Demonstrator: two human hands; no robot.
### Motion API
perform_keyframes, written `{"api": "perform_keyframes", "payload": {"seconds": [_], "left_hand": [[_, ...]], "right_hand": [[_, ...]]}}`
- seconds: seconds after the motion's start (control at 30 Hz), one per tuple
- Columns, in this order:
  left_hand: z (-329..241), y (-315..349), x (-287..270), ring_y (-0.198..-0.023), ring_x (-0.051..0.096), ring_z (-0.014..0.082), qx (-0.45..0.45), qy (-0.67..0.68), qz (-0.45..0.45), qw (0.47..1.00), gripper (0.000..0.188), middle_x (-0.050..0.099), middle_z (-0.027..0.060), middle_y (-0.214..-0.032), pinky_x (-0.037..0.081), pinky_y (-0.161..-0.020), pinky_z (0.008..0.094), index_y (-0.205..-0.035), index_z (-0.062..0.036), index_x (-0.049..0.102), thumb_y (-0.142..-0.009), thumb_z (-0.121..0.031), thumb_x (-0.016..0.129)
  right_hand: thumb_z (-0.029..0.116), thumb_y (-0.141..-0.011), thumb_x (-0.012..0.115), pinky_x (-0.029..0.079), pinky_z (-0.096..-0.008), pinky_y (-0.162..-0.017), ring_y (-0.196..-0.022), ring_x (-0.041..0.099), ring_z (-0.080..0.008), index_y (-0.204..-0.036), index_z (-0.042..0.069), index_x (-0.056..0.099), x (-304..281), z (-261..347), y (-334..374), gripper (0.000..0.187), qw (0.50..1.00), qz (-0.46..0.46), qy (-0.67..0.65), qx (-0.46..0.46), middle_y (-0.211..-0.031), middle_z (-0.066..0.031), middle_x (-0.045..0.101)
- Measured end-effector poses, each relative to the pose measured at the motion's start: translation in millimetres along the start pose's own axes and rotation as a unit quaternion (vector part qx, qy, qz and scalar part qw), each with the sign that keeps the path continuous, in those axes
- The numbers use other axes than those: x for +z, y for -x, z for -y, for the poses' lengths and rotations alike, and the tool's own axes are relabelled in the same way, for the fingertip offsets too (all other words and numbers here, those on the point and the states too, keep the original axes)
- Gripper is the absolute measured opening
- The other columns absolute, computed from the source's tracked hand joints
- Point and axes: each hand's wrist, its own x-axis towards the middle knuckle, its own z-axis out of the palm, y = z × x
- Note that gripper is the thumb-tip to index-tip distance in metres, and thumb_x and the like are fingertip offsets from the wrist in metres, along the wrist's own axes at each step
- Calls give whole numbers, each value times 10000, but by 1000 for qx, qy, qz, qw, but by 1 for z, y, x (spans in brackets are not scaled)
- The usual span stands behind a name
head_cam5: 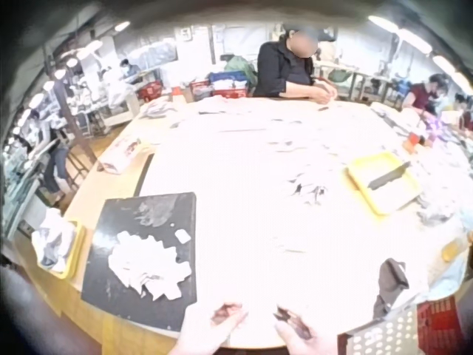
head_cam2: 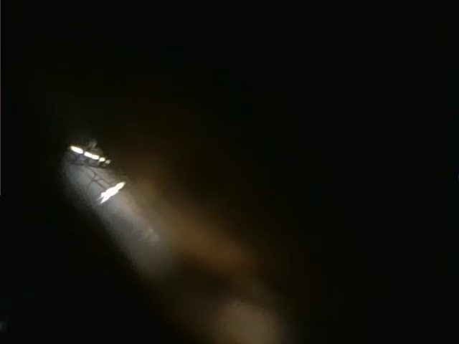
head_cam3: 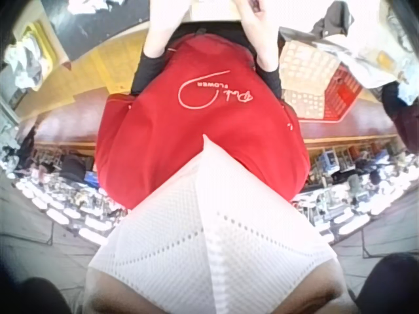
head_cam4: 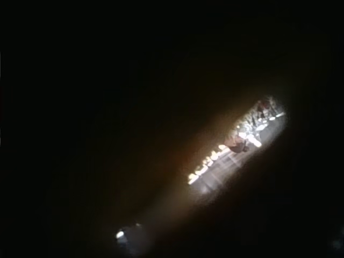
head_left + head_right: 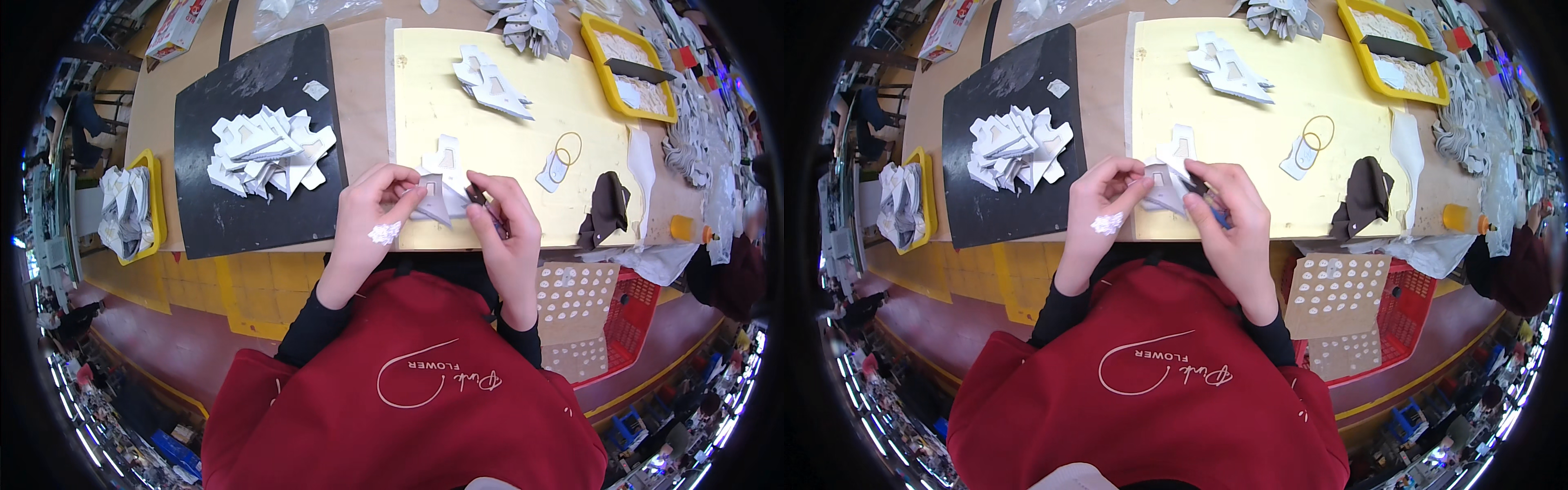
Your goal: The person trims the edges of small white foam pieces using a craft knife. They pick up each piece, cut along the edges, and place the trimmed pieces on a black mat. The process is repeated for multiple pieces throughout the clip.
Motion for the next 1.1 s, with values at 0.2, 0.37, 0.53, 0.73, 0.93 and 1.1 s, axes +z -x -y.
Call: {"api": "perform_keyframes", "payload": {"seconds": [0.2, 0.37, 0.53, 0.73, 0.93, 1.1], "left_hand": [[-17, 14, -5, -884, 592, 104, 25, 333, 13, 942, 176, 608, 62, -955, 513, -791, 230, -1015, 58, 602, -865, 7, 679], [-26, 16, -10, -841, 601, 90, -98, 305, 136, 938, 284, 653, 61, -996, 501, -771, 221, -1133, 61, 599, -887, -56, 680], [-28, 20, -7, -969, 599, 134, -88, 344, 187, 916, 288, 625, 82, -1120, 492, -845, 261, -1128, 48, 616, -863, -40, 688], [-31, 22, 11, -1023, 591, 145, 61, 323, 95, 940, 259, 607, 79, -1154, 471, -880, 242, -1101, 25, 632, -850, -5, 687], [-24, 22, 9, -1012, 592, 140, 46, 361, 52, 930, 188, 618, 72, -1082, 464, -870, 253, -1029, 35, 660, -845, 6, 687], [-28, 20, 2, -962, 591, 145, 50, 246, 14, 968, 160, 648, 60, -985, 469, -821, 258, -970, 19, 682, -823, -30, 720]], "right_hand": [[-13, -805, 711, 459, -209, -701, -824, 564, -81, -1176, 16, 630, 8, 1, 4, 380, 994, 5, -102, 42, -978, -50, 632], [-30, -864, 661, 462, -210, -712, -835, 583, -84, -1099, -46, 604, 11, 15, 10, 243, 962, -48, -264, 54, -951, -55, 636], [-7, -864, 672, 406, -179, -615, -755, 544, -55, -1014, 7, 572, 13, 12, 1, 181, 914, -62, -380, 129, -885, -28, 611], [7, -871, 665, 313, -167, -541, -675, 458, -12, -1000, 64, 542, 25, 9, 5, 187, 855, -8, -496, 153, -859, -4, 594], [-15, -857, 643, 364, -191, -566, -691, 473, -33, -1139, 9, 541, 20, 22, 8, 300, 938, -7, -327, 117, -881, -3, 580], [-39, -802, 658, 456, -236, -621, -721, 592, -143, -1141, -7, 647, 1, 29, 9, 341, 998, 23, 15, -65, -889, -101, 621]]}}
